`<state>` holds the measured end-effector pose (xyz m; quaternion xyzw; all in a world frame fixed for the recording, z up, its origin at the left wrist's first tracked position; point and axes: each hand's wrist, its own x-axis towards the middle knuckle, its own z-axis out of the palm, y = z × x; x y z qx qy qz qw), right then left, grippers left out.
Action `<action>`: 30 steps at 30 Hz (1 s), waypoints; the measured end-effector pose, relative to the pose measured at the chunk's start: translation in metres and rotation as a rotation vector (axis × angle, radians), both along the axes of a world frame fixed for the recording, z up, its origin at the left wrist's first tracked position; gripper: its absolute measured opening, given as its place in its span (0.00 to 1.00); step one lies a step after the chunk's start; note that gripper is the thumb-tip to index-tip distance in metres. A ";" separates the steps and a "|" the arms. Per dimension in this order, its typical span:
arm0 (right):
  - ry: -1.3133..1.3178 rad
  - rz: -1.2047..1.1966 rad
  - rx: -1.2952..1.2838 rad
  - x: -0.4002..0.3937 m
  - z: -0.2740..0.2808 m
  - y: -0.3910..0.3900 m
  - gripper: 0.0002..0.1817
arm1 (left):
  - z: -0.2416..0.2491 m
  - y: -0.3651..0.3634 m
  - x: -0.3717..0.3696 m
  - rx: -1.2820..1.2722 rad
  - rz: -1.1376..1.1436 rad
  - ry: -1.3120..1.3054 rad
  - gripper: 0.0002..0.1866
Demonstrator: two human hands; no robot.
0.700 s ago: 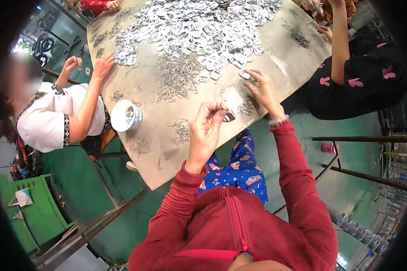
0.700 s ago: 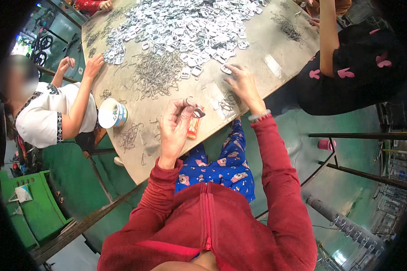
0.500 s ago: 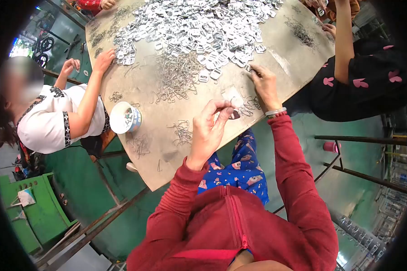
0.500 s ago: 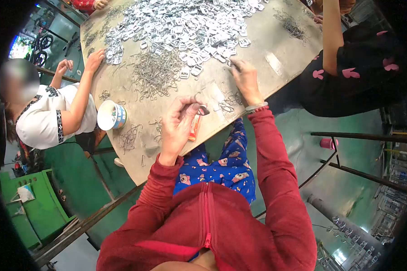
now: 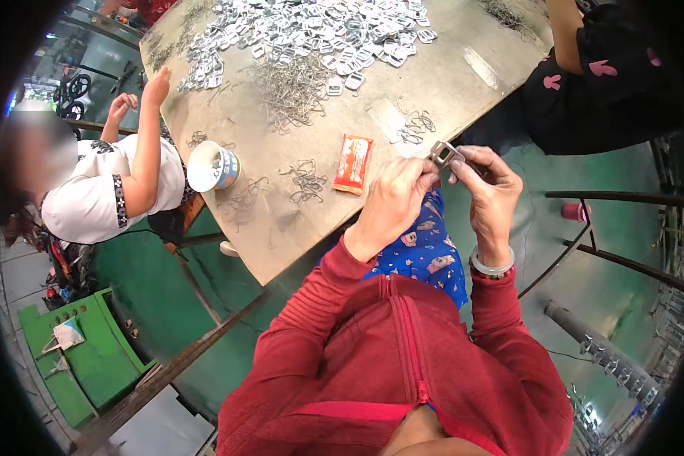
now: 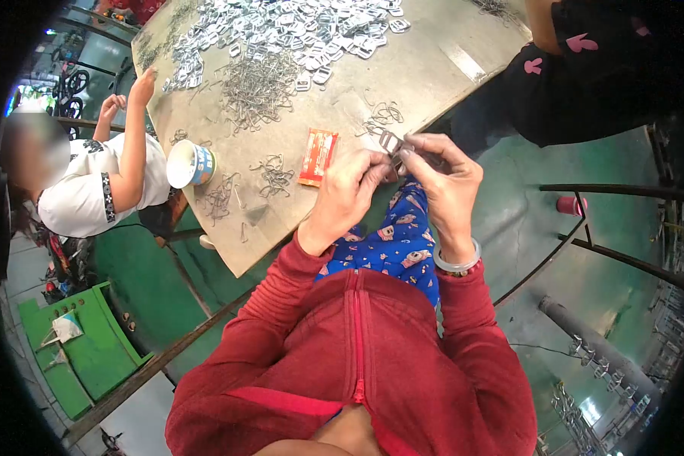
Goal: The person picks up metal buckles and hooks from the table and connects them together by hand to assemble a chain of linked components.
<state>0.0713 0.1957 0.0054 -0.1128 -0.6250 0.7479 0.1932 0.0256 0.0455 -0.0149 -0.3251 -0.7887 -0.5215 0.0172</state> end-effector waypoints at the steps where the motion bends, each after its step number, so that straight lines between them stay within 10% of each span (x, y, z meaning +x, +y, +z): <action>1: 0.006 0.012 -0.049 0.003 -0.001 -0.001 0.08 | -0.001 -0.001 0.004 0.029 -0.011 -0.035 0.05; 6: 0.035 0.021 -0.184 -0.001 -0.001 0.006 0.08 | 0.007 -0.005 -0.040 0.178 0.107 -0.120 0.12; 15: -0.078 0.005 -0.154 0.001 0.009 0.027 0.04 | -0.077 0.034 -0.248 -0.698 0.158 0.513 0.07; 18: -0.106 0.073 -0.210 0.013 0.002 0.025 0.06 | -0.089 0.015 -0.221 -0.565 0.257 0.671 0.05; 23: -0.035 -0.003 -0.116 0.015 0.032 0.034 0.06 | -0.078 0.035 -0.217 -0.421 0.327 0.463 0.08; 30: -0.024 -0.063 0.147 0.027 0.045 0.012 0.04 | -0.013 0.010 -0.110 0.443 -0.058 -0.598 0.13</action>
